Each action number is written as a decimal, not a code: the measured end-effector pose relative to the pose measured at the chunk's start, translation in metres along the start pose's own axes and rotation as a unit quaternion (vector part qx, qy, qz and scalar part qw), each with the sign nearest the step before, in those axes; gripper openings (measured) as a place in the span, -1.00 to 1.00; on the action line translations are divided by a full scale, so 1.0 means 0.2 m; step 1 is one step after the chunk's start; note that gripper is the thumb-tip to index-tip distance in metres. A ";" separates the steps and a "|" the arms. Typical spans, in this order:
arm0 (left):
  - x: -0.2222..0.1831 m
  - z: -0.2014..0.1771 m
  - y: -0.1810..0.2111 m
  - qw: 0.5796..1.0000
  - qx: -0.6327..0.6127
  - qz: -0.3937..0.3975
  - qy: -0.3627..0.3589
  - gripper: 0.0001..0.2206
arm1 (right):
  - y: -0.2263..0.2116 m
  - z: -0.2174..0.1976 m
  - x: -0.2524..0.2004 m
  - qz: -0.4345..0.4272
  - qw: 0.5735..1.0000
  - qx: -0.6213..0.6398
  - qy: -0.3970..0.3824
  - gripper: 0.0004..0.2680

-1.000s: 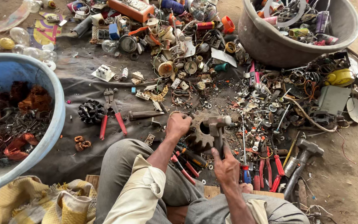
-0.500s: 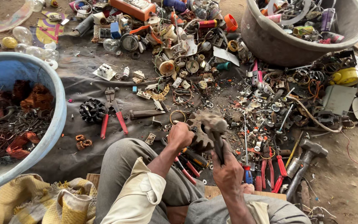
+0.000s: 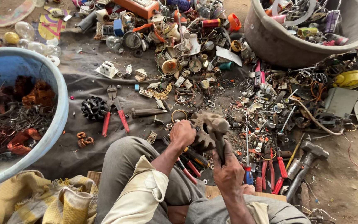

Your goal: The person uses a hammer and pliers to dismantle a large metal gear and internal components while sitting on the ground surrounded by electronic scrap.

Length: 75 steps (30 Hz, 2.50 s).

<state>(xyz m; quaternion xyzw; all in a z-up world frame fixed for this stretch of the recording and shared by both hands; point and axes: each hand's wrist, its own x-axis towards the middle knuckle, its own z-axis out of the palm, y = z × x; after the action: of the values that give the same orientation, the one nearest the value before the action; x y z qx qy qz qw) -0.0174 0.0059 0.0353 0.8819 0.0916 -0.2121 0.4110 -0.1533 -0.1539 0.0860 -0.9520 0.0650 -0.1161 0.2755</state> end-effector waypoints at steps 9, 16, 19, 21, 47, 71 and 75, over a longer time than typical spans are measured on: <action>-0.01 -0.01 0.00 1.000 0.003 0.018 0.006 -0.80 | 0.05 0.03 0.02 0.062 0.995 -0.029 -0.078 -0.53; -0.02 -0.04 0.03 1.000 0.007 0.011 0.000 -0.79 | -0.02 -0.02 0.02 0.025 0.999 0.024 -0.037 -0.58; -0.03 -0.06 0.03 0.999 -0.003 0.044 0.016 -0.78 | -0.01 0.01 0.09 0.015 0.990 -0.096 -0.106 -0.61; -0.02 -0.06 0.04 1.000 0.007 0.017 0.008 -0.77 | 0.01 0.01 0.09 0.011 0.994 -0.081 -0.070 -0.61; 0.06 0.04 -0.04 0.978 0.074 0.194 0.020 -0.77 | 0.03 -0.01 0.05 0.084 0.983 0.160 -0.017 -0.61; 0.22 0.10 -0.22 0.842 -0.516 -0.070 -0.140 -0.88 | 0.24 0.17 0.04 0.389 0.824 0.396 -0.112 -0.77; 0.11 -0.04 -0.19 0.733 -0.658 -0.030 -0.169 -0.74 | 0.24 0.17 0.03 0.382 0.826 0.399 -0.109 -0.80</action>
<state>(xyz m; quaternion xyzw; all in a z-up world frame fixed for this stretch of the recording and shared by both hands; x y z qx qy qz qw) -0.0086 0.0369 0.0048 0.3375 0.1638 -0.2569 0.8906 -0.1410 -0.1778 0.0328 -0.6643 0.3416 0.0871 0.6591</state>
